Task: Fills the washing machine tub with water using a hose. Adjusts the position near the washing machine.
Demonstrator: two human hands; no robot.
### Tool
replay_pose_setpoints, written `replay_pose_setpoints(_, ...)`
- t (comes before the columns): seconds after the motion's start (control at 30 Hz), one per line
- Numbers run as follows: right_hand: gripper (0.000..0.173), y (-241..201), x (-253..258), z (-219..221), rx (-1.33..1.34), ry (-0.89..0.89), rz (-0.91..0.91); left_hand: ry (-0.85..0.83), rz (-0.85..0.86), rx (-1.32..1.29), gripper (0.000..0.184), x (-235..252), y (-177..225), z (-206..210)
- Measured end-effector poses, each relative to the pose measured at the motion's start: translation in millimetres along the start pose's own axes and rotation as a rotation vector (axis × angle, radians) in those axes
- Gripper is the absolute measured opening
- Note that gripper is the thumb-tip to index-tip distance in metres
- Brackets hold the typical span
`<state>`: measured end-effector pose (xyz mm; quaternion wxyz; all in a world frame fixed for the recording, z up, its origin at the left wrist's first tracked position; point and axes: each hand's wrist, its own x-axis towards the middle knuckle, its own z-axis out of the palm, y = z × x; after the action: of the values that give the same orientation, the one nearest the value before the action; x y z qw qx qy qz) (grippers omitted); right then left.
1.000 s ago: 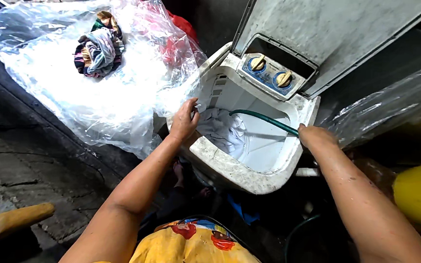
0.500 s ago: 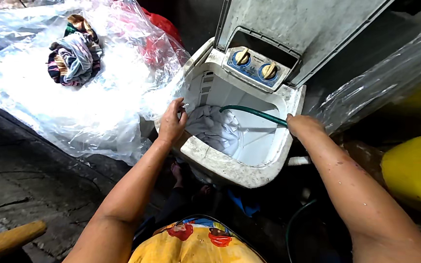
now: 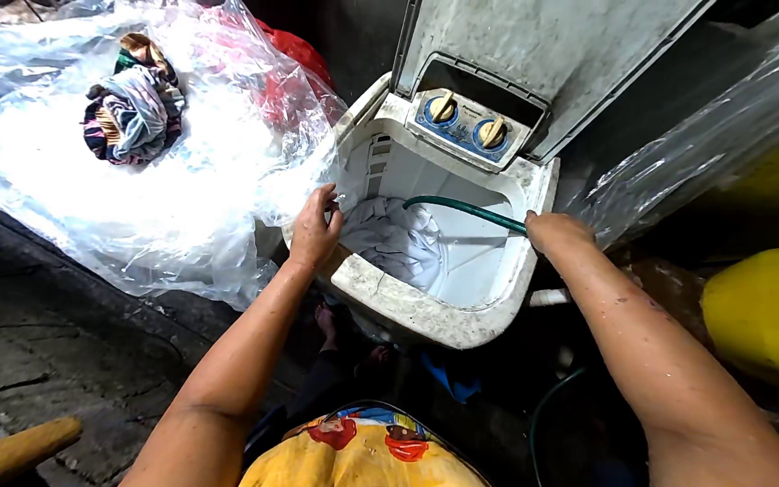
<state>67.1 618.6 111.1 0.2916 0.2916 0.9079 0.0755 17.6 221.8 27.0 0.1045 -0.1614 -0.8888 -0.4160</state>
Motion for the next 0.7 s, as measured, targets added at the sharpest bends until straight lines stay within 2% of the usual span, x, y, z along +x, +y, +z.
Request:
replay_pose_setpoints(0.07,0.051,-0.3,-1.8,-0.7,0.028,0.005,0.004,-0.002,-0.002,-0.004,0.042,0.2,1.7,-1.6)
replay_pose_setpoints(0.13,0.066,0.1,-4.2,-1.3,0.105,0.023,0.029,0.003,0.002,-0.003,0.041,0.7,3.6,-2.2)
replay_pose_setpoints(0.2,0.07,-0.2,-5.3,-2.1,0.114,0.026,0.041,0.008,0.006,0.0,0.041,0.4,3.0,-1.6)
replay_pose_setpoints(0.33,0.067,0.0,-4.1,-2.0,0.084,0.018,0.033,0.009,0.006,0.001,0.041,0.4,1.6,-1.1)
replay_pose_setpoints(0.57,0.043,0.0,-0.8,0.5,-0.028,0.009,-0.024,0.006,-0.002,0.002,0.042,0.3,1.3,-0.9)
replay_pose_setpoints(0.63,0.049,0.0,-1.4,-0.3,-0.002,0.01,-0.012,0.006,0.0,-0.001,0.041,0.5,0.4,-0.5)
replay_pose_setpoints(0.7,0.062,-0.6,-1.4,-0.4,0.047,0.016,0.023,0.005,0.0,0.0,0.041,0.6,0.4,-0.6)
